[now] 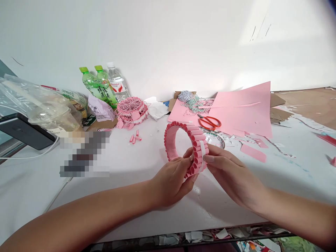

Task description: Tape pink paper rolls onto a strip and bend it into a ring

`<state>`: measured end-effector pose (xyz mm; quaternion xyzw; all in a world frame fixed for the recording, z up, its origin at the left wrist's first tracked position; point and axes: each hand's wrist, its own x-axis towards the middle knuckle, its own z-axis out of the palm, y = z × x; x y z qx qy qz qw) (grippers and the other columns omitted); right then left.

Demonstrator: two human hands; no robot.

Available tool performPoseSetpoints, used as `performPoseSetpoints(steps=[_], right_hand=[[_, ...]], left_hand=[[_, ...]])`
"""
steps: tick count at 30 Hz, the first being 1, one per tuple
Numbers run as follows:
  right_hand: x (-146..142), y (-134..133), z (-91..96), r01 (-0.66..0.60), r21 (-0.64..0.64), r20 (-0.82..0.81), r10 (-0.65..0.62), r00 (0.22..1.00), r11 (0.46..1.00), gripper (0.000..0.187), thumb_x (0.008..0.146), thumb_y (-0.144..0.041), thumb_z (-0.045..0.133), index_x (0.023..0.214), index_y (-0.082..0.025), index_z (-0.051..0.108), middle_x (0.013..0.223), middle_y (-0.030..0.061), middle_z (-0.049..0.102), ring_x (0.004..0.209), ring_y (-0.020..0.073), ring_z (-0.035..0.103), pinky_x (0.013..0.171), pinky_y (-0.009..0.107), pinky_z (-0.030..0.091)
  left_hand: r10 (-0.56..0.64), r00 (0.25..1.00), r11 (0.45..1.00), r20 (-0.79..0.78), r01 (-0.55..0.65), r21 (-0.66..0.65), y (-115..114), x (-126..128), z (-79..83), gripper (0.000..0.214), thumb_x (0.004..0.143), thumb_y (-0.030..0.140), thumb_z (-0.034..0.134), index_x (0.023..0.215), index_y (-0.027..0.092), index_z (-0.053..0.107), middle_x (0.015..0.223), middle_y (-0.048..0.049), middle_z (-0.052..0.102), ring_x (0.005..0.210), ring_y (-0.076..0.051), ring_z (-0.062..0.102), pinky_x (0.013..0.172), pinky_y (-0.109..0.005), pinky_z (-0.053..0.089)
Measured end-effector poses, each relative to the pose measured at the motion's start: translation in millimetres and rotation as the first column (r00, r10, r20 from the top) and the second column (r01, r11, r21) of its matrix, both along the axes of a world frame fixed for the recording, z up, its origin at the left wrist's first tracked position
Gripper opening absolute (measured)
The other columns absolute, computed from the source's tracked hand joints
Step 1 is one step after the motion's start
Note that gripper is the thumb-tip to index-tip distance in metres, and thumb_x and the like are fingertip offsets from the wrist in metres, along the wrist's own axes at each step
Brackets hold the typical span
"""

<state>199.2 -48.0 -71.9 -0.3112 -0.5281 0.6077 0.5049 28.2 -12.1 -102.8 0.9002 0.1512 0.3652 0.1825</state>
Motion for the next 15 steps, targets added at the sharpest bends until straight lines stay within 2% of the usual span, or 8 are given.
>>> performPoseSetpoints(steps=[10, 15], right_hand=[[-1.0, 0.4, -2.1, -0.013, 0.043, 0.042, 0.011, 0.999, 0.999, 0.020, 0.087, -0.029, 0.057, 0.102, -0.030, 0.071, 0.104, 0.0012, 0.071, 0.099, 0.0228, 0.061, 0.090, 0.038, 0.046], [-1.2, 0.9, -0.8, 0.006, 0.020, 0.035, -0.007, 0.999, 1.000, 0.015, 0.087, -0.026, 0.055, 0.088, -0.026, 0.070, 0.098, 0.0011, 0.069, 0.099, 0.0225, 0.059, 0.091, 0.037, 0.043]], left_hand=[[0.014, 0.998, 0.999, -0.062, -0.011, 0.043, 0.2, -1.4, 3.0, 0.010, 0.092, 0.020, 0.037, 0.101, 0.019, 0.042, 0.081, -0.0050, 0.061, 0.075, -0.019, 0.060, 0.070, -0.032, 0.049], [0.014, 0.999, 0.998, -0.051, -0.011, 0.061, 0.5, -1.6, 1.5, 0.010, 0.092, 0.018, 0.036, 0.100, 0.019, 0.042, 0.083, -0.0057, 0.062, 0.076, -0.019, 0.059, 0.069, -0.031, 0.049]])
